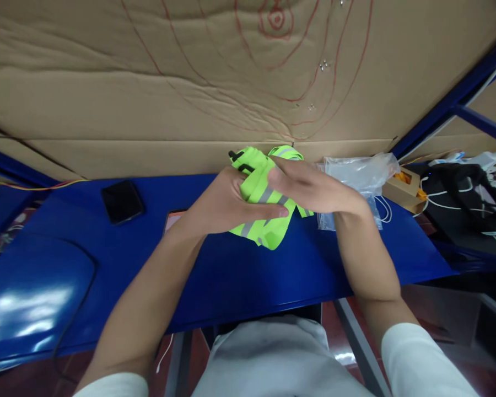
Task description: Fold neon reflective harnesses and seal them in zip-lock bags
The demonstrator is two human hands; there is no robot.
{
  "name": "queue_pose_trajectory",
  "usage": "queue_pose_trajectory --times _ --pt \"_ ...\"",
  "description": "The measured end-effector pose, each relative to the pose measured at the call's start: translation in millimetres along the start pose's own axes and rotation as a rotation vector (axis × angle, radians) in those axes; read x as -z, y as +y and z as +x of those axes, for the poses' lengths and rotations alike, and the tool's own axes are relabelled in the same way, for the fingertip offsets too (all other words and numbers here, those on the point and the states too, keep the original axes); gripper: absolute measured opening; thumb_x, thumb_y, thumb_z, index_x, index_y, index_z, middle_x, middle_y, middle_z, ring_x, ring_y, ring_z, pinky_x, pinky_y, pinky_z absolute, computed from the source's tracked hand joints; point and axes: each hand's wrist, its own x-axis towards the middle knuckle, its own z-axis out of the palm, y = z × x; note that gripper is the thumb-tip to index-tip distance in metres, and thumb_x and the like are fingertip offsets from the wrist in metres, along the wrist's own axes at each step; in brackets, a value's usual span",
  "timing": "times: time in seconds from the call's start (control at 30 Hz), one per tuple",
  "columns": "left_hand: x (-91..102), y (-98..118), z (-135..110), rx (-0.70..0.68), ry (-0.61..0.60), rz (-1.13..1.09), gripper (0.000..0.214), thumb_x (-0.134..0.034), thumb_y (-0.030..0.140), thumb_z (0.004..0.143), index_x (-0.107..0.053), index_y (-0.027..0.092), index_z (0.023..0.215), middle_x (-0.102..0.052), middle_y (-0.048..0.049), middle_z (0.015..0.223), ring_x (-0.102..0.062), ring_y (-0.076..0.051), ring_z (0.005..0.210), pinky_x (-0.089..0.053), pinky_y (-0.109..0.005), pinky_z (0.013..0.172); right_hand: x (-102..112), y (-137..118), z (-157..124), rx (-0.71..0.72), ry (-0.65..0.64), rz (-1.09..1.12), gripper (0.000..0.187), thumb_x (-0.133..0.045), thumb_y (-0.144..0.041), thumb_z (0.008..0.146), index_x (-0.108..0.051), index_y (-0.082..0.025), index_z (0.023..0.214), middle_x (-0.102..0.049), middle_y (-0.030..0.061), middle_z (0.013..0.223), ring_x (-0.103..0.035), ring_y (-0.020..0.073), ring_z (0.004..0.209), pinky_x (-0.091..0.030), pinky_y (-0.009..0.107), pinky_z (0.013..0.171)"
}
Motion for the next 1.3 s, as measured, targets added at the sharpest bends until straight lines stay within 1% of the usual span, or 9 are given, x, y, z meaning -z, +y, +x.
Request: queue_pose_trajectory --times 0.17,0.3,0.4,0.57,0.7,0.8,0.97,1.13,1.3 --pt "2.6 -6 7 0.182 -0.076 -0.254 0.038 -0.095 0.034 0.065 -0.075 0.016 0.092 -0.08 -0.0023 0.081 -0.077 -0.025 0.074 -0.063 -0.035 0.068 -15 -2 8 -0.079 0.268 -0.1 0.037 -0.067 -0.056 0.093 -0.068 -0.023 0.11 -0.073 0.0002 0.099 -0.066 0.0202 0.091 -0.049 0.03 0.081" --pt "-5.6 -15 19 0.247 -0.105 -0.598 0.052 -0.092 0.049 0.065 -0.071 0.018 0.102 -0.08 -0.007 0.092 -0.078 -0.033 0.089 -0.064 -0.046 0.083 -15 2 9 -0.122 0.525 -0.216 0.046 -0.066 -0.063 0.092 -0.067 -0.025 0.119 -0.074 0.0047 0.103 -0.069 0.0279 0.103 -0.052 0.036 0.089" --pt "-15.7 -18 21 0.23 -0.19 -0.681 0.056 -0.088 0.052 0.068 -0.07 0.018 0.108 -0.08 -0.0083 0.094 -0.078 -0.034 0.09 -0.064 -0.047 0.082 -12 6 9 -0.099 0.609 -0.265 0.052 -0.064 -0.064 0.093 -0.064 -0.027 0.129 -0.073 0.0068 0.118 -0.067 0.0317 0.117 -0.051 0.04 0.101" --pt "-8.1 -19 19 0.259 -0.247 -0.481 0.032 -0.085 0.035 0.077 -0.071 0.015 0.097 -0.076 -0.005 0.077 -0.072 -0.022 0.065 -0.062 -0.036 0.065 -4 3 6 -0.061 0.525 -0.274 0.047 -0.071 -0.058 0.09 -0.066 -0.03 0.127 -0.072 0.0022 0.126 -0.066 0.0293 0.119 -0.051 0.04 0.103" --pt "18.7 -20 19 0.199 -0.365 -0.137 0.026 -0.081 0.04 0.084 -0.073 0.016 0.093 -0.075 -0.0046 0.078 -0.072 -0.02 0.07 -0.06 -0.029 0.065 3 -3 2 -0.179 0.423 -0.097 0.041 -0.07 -0.063 0.089 -0.073 -0.022 0.093 -0.076 0.0021 0.092 -0.07 0.0228 0.085 -0.057 0.035 0.075" --pt "28.6 -19 18 0.121 -0.433 -0.029 0.025 -0.076 0.043 0.089 -0.074 0.018 0.09 -0.075 -0.0048 0.078 -0.071 -0.019 0.07 -0.059 -0.027 0.066 5 -5 -1 -0.285 0.391 0.227 0.044 -0.068 -0.064 0.089 -0.073 -0.02 0.083 -0.076 0.0023 0.083 -0.072 0.0205 0.076 -0.057 0.031 0.063" --pt "18.9 -11 12 0.067 -0.506 -0.053 0.028 -0.07 0.046 0.093 -0.075 0.018 0.095 -0.076 -0.006 0.077 -0.074 -0.022 0.072 -0.06 -0.031 0.067 8 -2 -2 -0.324 0.136 0.804 0.035 -0.069 -0.056 0.092 -0.078 -0.023 0.088 -0.081 0.005 0.094 -0.079 0.0236 0.082 -0.065 0.034 0.072" --pt "14.9 -11 10 0.005 -0.37 0.072 0.032 -0.069 0.049 0.093 -0.076 0.018 0.091 -0.078 -0.0076 0.082 -0.074 -0.023 0.073 -0.06 -0.03 0.067 10 12 3 -0.335 0.033 0.878 0.037 -0.071 -0.058 0.09 -0.077 -0.024 0.104 -0.08 0.0065 0.11 -0.077 0.0251 0.096 -0.066 0.038 0.087" --pt "15.4 -13 12 0.03 -0.415 0.007 0.031 -0.067 0.048 0.095 -0.076 0.019 0.094 -0.079 -0.0058 0.085 -0.075 -0.022 0.075 -0.061 -0.029 0.066 6 27 8 -0.357 0.085 0.835 0.048 -0.069 -0.064 0.088 -0.072 -0.021 0.109 -0.078 0.0078 0.108 -0.076 0.0243 0.097 -0.064 0.036 0.086"
